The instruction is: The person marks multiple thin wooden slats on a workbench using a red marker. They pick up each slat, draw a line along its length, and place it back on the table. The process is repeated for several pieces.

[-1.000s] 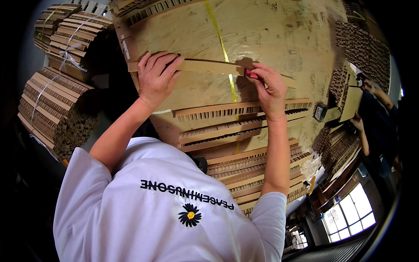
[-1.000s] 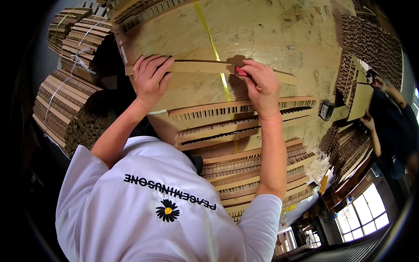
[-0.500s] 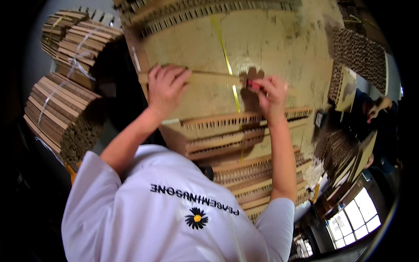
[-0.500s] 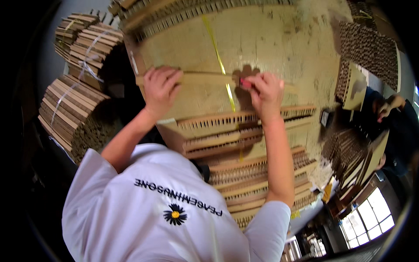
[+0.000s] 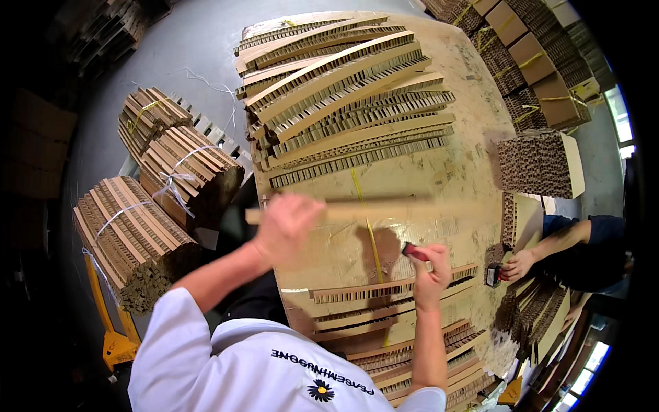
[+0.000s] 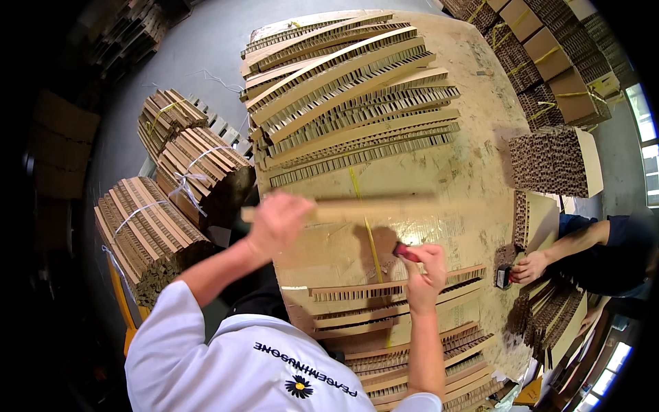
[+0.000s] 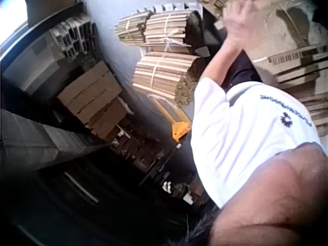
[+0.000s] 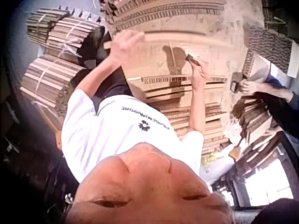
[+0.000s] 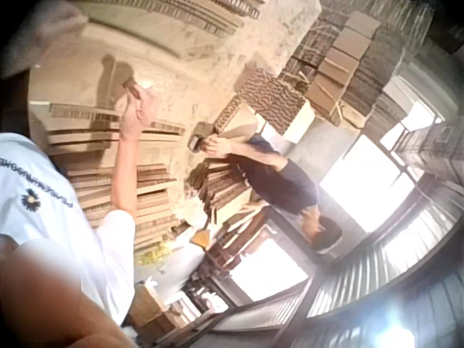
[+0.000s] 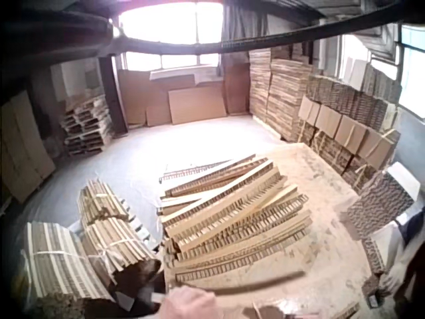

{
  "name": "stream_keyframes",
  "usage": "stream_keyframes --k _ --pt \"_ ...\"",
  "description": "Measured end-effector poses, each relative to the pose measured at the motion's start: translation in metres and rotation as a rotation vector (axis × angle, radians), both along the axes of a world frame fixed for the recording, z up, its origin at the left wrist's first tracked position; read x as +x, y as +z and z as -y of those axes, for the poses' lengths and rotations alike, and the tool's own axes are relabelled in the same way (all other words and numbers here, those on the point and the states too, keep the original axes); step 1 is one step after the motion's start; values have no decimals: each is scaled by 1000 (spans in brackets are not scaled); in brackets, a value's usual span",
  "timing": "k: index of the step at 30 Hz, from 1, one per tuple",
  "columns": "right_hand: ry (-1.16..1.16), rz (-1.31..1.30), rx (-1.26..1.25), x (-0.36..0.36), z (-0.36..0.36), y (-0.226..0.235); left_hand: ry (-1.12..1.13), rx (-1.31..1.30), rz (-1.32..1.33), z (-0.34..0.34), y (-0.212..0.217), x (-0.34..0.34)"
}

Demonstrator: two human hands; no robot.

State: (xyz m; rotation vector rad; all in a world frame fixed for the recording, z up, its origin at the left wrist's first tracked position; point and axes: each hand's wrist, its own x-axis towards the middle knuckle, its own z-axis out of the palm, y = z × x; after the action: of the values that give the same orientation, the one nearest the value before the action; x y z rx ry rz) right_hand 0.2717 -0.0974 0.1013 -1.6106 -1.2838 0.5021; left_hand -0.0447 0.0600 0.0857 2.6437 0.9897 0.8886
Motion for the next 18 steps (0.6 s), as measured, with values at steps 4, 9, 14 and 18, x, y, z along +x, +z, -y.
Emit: stream_keyframes --k 4,9,14,18 --pt "-293 -192 158 -4 29 21 319 112 150 -135 50 -2" --pt "-383 -352 -22 -28 53 6 691 39 -177 -299 50 -13" --pt "-448 -300 -37 -32 97 -10 694 -260 -353 -344 14 46" --pt "-511 -313 -83 -36 112 -15 467 -288 -246 -338 -14 59"
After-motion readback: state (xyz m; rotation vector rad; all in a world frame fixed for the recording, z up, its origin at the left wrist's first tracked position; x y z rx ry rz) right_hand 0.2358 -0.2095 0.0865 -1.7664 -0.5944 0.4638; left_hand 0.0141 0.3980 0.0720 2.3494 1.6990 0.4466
